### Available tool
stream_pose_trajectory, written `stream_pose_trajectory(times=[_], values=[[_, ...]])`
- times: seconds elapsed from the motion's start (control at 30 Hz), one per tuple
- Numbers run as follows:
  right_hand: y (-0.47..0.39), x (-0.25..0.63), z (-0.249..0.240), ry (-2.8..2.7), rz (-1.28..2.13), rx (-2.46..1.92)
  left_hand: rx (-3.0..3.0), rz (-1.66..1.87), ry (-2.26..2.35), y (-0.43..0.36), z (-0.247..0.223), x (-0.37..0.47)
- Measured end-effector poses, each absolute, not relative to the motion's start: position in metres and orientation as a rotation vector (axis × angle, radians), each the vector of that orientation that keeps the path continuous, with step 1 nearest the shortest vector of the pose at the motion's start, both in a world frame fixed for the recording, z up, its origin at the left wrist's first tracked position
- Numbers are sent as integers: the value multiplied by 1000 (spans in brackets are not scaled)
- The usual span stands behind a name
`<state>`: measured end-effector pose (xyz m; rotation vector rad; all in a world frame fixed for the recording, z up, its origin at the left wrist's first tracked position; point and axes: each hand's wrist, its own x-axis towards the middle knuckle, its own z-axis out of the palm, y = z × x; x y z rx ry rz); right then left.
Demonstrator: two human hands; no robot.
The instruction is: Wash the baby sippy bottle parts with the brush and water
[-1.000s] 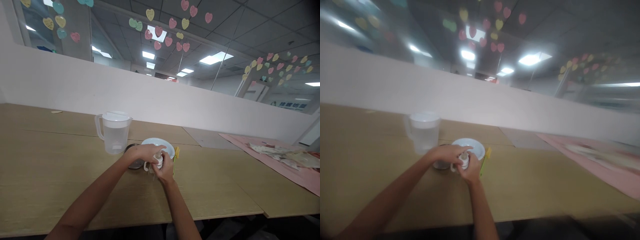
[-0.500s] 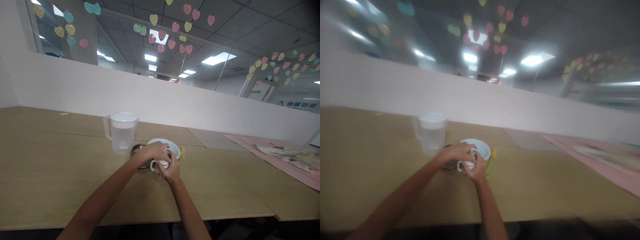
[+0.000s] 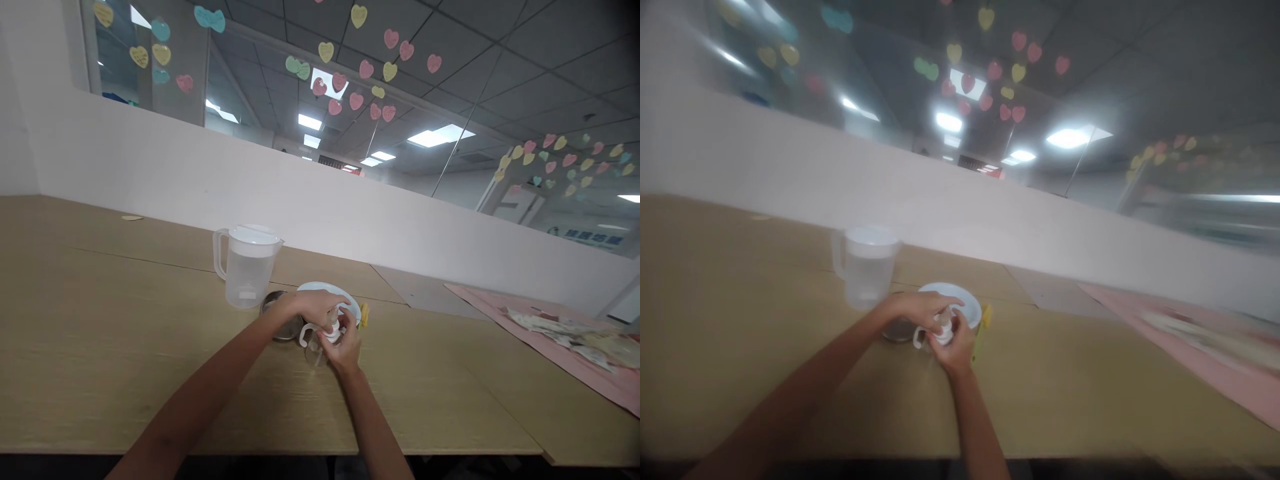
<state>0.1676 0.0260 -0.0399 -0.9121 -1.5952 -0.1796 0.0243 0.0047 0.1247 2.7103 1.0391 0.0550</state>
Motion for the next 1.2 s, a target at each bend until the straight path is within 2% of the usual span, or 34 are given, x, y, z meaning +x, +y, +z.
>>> stream_pose_trajectory(times=[0.13,0.3,0.4,0.73,1.0,1.2], values=[[29,170,-43,-1605,-194,-905,2629,95,920,12,122,19],[28,170,-41,-1621,-262,-948,2598,285,1177,12,115,29],[26,169,-39,-1621,-190,-987,2594,223,1215,11,117,30],[24,167,-34,-1579,-178,-982,2484,194,849,22,123,18],[24,166,-34,-1559,-173,-1012,2532,290,1169,18,123,21],[23,164,-35,-1533,-154,-1014,2499,206,1011,20,123,20]])
